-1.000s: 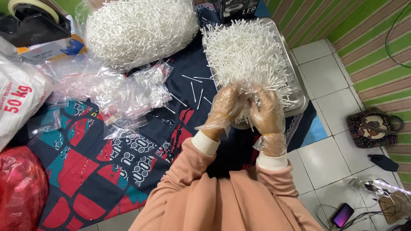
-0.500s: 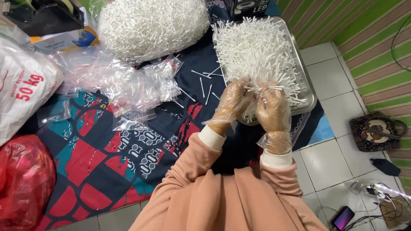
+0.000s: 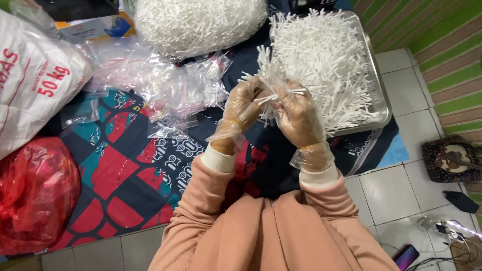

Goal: Manually counting and packaging cotton swabs into small resealable plastic bags.

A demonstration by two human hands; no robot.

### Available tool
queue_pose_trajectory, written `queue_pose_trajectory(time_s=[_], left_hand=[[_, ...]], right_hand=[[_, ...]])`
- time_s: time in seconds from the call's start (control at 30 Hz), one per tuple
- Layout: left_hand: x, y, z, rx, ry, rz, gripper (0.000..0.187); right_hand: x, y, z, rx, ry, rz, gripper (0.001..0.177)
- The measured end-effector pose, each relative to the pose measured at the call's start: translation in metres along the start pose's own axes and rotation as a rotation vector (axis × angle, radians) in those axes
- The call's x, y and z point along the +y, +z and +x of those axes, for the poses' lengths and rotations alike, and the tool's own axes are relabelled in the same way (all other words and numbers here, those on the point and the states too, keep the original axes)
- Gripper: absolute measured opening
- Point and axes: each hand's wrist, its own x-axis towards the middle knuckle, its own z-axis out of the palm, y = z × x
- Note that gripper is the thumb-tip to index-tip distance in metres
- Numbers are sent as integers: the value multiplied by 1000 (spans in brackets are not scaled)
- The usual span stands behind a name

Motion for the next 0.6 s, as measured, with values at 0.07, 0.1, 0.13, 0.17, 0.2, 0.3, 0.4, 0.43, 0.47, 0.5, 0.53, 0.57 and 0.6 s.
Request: queue_pose_trajectory(time_s=[0.07,0.1,0.13,0.17,0.2,0.3,0.4,0.43,0.47,0.5,0.53,0.57,0.6], left_hand=[[-30,-9,1,0,-31,11,10],[-45,-14,0,-4,-64,17,12],[-50,-20,-2,5,-69,18,12],[-55,-26,-4,-6,-129,29,13],[-60,-31,-5,-17,-190,40,15],[-76,-40,-10,-14,-245,49,19],[-124,-47,-12,-17,-309,95,26],[-118,-52,-14,-13,-309,94,26],[-113,-56,-16,-13,-291,146,26],[-108,-61,-19,-13,-275,198,25],[-113,-60,-21,-10,-278,198,25],[-118,-58,-22,11,-263,280,24],[-124,-55,-24,33,-247,362,24]], right_hand=[[1,13,0,-10,-29,73,35],[1,19,0,-23,-55,143,37],[3,29,-2,-28,-59,151,37],[7,38,-5,-52,-61,164,37],[10,48,-8,-75,-62,177,37],[35,90,-44,-116,42,282,34],[44,105,-56,-162,110,383,33],[46,110,-57,-164,107,385,33],[49,115,-59,-176,124,402,36],[50,120,-61,-189,144,419,39],[43,115,-56,-192,143,421,39],[36,110,-51,-249,148,378,46],[30,105,-46,-307,153,334,54]])
